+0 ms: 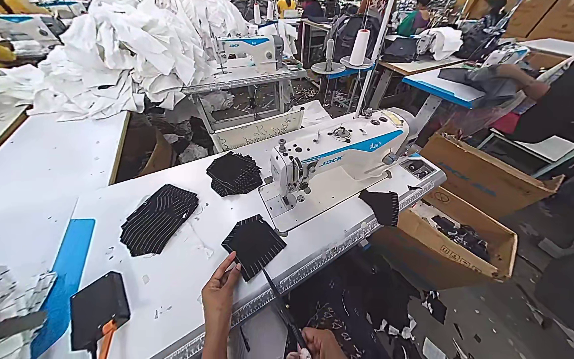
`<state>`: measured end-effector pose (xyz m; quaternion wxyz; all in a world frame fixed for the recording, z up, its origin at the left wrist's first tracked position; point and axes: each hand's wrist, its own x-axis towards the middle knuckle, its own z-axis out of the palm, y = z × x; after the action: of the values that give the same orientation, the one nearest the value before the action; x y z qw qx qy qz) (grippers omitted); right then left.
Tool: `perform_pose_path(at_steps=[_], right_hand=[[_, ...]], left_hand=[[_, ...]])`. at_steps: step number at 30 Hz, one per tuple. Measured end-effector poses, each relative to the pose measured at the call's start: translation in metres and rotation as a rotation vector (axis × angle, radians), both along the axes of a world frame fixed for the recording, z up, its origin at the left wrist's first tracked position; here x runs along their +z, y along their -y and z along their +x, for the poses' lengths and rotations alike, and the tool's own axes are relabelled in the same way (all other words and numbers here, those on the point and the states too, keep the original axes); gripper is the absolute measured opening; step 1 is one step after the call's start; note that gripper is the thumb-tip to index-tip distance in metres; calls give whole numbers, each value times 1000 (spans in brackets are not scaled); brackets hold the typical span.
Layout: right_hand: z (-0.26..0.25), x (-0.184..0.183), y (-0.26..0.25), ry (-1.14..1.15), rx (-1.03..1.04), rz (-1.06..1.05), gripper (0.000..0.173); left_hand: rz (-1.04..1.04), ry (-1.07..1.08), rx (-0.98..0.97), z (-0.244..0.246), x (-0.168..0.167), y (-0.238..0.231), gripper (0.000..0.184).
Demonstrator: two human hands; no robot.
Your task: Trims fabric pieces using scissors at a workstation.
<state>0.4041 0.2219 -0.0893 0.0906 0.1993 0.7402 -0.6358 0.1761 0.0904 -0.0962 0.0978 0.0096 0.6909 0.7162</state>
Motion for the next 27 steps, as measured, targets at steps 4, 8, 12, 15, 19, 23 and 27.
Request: perform_pose_path(at_steps=[4, 8, 12, 15, 19, 23, 27], right_hand=[[-3, -1, 2, 35, -1, -49, 34], [-6, 2, 3, 57, -12, -85, 34], [-7, 3, 5, 77, -13, -117, 34], [-8, 2, 2, 84, -10, -173, 30], [-18, 9, -14, 75, 7, -271, 26], [-29, 15, -38, 103, 82, -418, 32], [-22, 15, -52, 168, 139, -469, 35]], left_hand=[[23, 25, -11, 1, 3, 1, 32], [50, 28, -8, 2, 3, 1, 33], [32, 45, -17, 2, 5, 1, 32], [41, 90, -38, 2, 8, 0, 32], [193, 205, -23, 6, 14, 2, 33], [356, 346, 31, 11, 23, 2, 30], [403, 371, 62, 15, 25, 1, 29]])
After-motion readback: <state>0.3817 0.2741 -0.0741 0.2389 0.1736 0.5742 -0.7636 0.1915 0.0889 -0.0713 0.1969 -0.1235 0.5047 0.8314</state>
